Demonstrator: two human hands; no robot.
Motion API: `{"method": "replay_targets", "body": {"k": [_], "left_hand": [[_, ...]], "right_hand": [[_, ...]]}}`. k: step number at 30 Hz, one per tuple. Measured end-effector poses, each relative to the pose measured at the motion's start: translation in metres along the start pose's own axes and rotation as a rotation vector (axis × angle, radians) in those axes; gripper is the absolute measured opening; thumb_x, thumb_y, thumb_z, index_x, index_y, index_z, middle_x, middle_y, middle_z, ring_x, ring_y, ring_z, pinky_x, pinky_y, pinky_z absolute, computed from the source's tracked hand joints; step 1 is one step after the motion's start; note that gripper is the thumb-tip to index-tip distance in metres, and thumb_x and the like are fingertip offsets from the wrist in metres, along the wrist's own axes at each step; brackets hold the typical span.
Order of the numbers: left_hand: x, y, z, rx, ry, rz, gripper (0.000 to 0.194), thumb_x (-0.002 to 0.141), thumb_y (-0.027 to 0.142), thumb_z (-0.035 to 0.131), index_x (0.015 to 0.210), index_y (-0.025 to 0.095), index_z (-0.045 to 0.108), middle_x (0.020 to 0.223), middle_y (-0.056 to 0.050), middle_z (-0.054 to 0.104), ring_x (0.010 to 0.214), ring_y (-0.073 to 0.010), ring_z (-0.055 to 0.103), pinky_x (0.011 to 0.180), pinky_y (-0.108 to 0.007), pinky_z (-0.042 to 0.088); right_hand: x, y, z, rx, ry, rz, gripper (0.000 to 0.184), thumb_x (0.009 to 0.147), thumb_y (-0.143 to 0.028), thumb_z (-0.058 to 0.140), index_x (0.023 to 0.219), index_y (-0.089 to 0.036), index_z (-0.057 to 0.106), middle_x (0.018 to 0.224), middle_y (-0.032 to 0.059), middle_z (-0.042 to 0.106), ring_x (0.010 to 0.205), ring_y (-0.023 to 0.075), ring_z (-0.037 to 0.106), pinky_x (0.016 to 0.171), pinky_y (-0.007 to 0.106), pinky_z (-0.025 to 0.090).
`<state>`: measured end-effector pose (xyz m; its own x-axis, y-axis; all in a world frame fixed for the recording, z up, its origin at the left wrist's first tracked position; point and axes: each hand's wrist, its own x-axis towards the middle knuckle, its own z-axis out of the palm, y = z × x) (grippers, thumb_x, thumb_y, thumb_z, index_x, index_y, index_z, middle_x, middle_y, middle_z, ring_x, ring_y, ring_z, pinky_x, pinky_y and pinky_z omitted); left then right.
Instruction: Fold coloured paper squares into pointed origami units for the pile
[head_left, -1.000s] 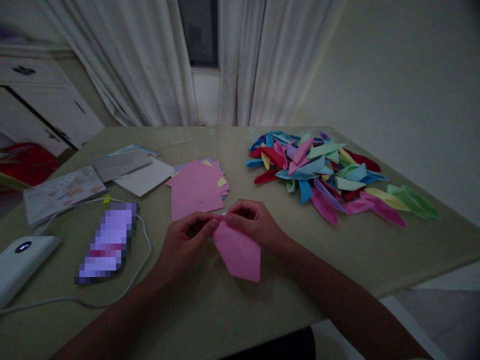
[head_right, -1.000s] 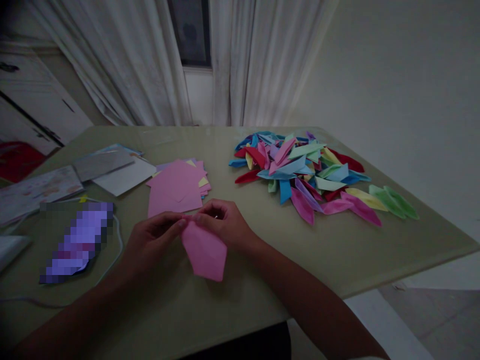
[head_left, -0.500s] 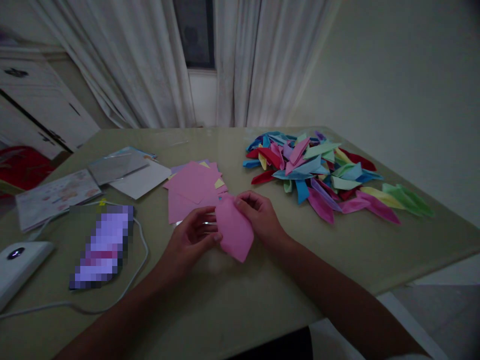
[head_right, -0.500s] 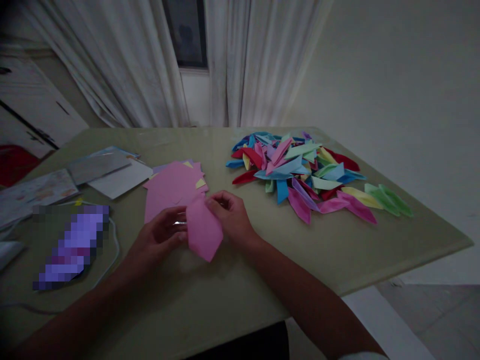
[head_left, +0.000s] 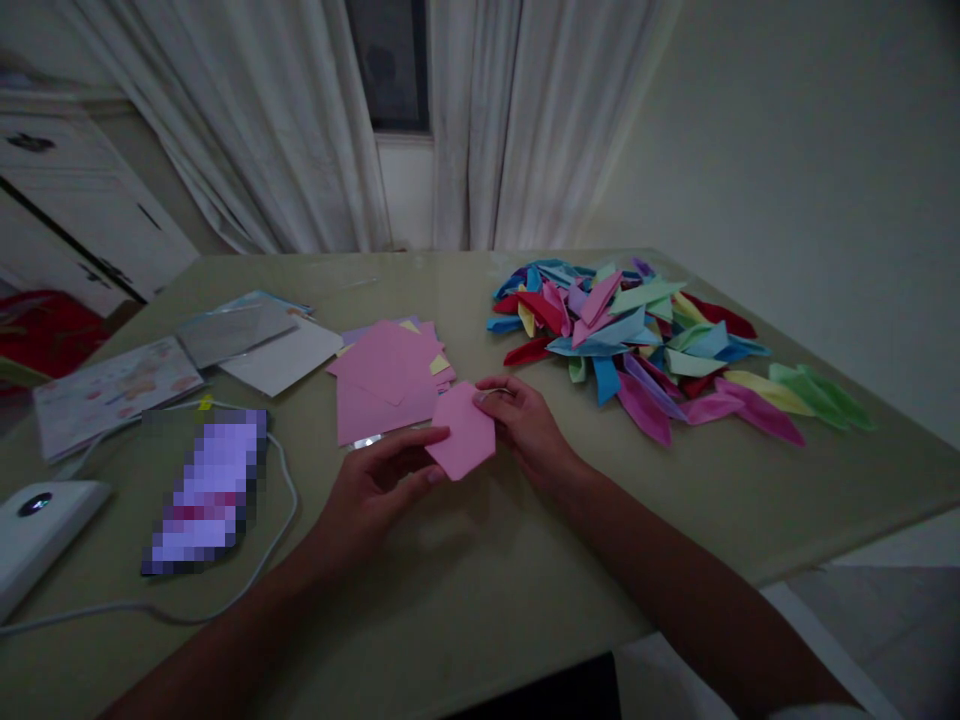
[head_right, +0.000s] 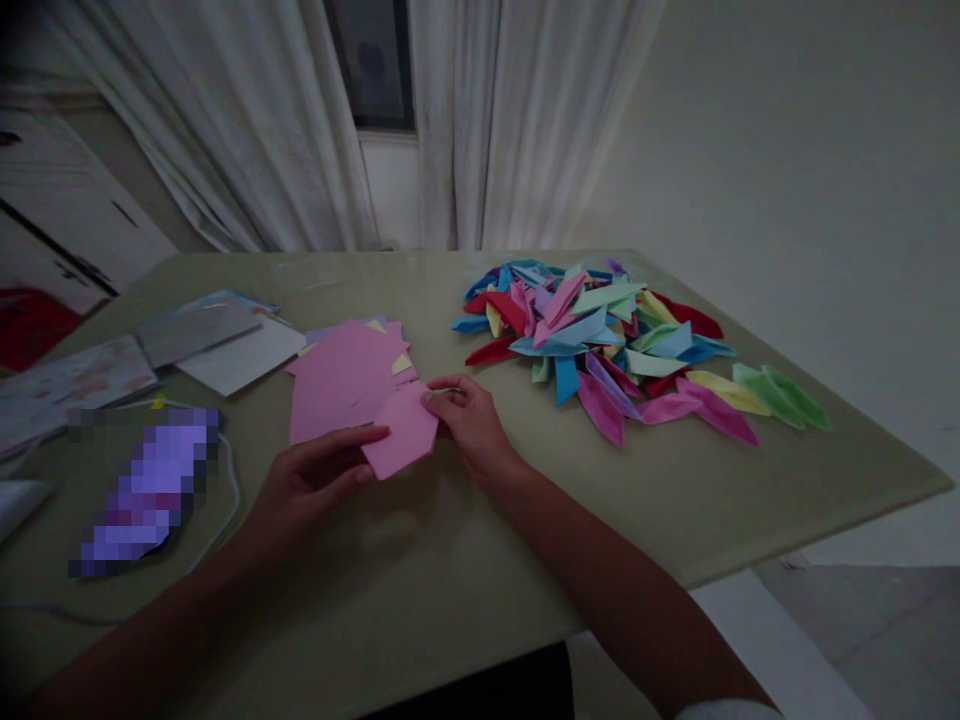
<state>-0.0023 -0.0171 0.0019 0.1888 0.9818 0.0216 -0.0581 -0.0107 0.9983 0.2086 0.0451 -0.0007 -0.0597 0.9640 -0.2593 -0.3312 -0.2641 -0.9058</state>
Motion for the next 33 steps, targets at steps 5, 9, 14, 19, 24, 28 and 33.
{"method": "replay_targets", "body": {"k": [5, 9, 14, 19, 24, 28, 33], "left_hand": [[0.003, 0.007, 0.000, 0.109, 0.116, 0.031, 0.031, 0.086, 0.046, 0.086, 0.108, 0.024, 0.088, 0.079, -0.006, 0.082, 0.075, -0.0229, 0.078, 0.075, -0.034, 0.063], [0.005, 0.005, -0.005, 0.152, 0.205, 0.054, 0.032, 0.092, 0.049, 0.080, 0.109, 0.023, 0.088, 0.072, -0.004, 0.079, 0.071, -0.0196, 0.075, 0.072, -0.030, 0.060], [0.006, -0.006, -0.009, -0.050, 0.159, 0.008, 0.036, 0.094, 0.044, 0.081, 0.125, 0.025, 0.083, 0.083, -0.004, 0.080, 0.078, -0.0171, 0.073, 0.077, -0.028, 0.059], [0.006, -0.006, -0.008, -0.063, 0.186, -0.005, 0.034, 0.084, 0.040, 0.089, 0.115, 0.025, 0.085, 0.084, -0.004, 0.080, 0.073, -0.0169, 0.071, 0.071, -0.028, 0.058], [0.005, -0.001, -0.009, 0.046, 0.211, 0.049, 0.030, 0.090, 0.047, 0.082, 0.078, 0.020, 0.080, 0.066, -0.001, 0.068, 0.057, -0.0131, 0.056, 0.054, -0.024, 0.044], [0.005, 0.002, -0.009, 0.078, 0.225, 0.148, 0.032, 0.092, 0.045, 0.081, 0.073, 0.020, 0.076, 0.067, 0.001, 0.060, 0.063, -0.0137, 0.053, 0.058, -0.025, 0.042], [0.006, 0.000, -0.009, 0.024, 0.301, 0.194, 0.021, 0.093, 0.043, 0.082, 0.096, 0.023, 0.081, 0.071, 0.002, 0.064, 0.067, -0.0141, 0.056, 0.064, -0.025, 0.045]], "right_hand": [[0.003, 0.002, -0.003, -0.216, -0.016, -0.132, 0.041, 0.078, -0.049, 0.087, 0.101, -0.021, 0.069, 0.082, 0.0004, 0.070, 0.071, 0.0170, 0.064, 0.061, 0.028, 0.050], [-0.005, -0.006, -0.005, -0.540, -0.121, -0.522, 0.034, 0.099, -0.055, 0.069, 0.106, -0.022, 0.075, 0.107, 0.0062, 0.070, 0.093, 0.0197, 0.064, 0.079, 0.033, 0.053], [-0.018, -0.013, -0.004, -0.633, -0.300, -0.705, 0.033, 0.098, -0.054, 0.074, 0.120, -0.029, 0.079, 0.123, 0.0089, 0.070, 0.119, 0.0272, 0.064, 0.104, 0.044, 0.050], [-0.018, -0.011, -0.004, -0.669, -0.235, -0.757, 0.025, 0.092, -0.045, 0.084, 0.112, -0.031, 0.083, 0.130, 0.0100, 0.065, 0.125, 0.0290, 0.062, 0.109, 0.048, 0.050], [-0.017, -0.010, -0.004, -0.655, -0.224, -0.825, 0.007, 0.096, -0.034, 0.080, 0.094, -0.027, 0.082, 0.119, 0.0083, 0.070, 0.113, 0.0253, 0.067, 0.105, 0.045, 0.052], [-0.019, -0.009, -0.002, -0.623, -0.269, -0.782, 0.011, 0.097, -0.035, 0.078, 0.091, -0.026, 0.079, 0.107, 0.0063, 0.072, 0.101, 0.0226, 0.069, 0.096, 0.040, 0.053], [-0.021, -0.010, 0.000, -0.621, -0.328, -0.748, 0.018, 0.100, -0.037, 0.074, 0.088, -0.023, 0.073, 0.094, 0.0041, 0.068, 0.088, 0.0198, 0.065, 0.082, 0.035, 0.051]]}}
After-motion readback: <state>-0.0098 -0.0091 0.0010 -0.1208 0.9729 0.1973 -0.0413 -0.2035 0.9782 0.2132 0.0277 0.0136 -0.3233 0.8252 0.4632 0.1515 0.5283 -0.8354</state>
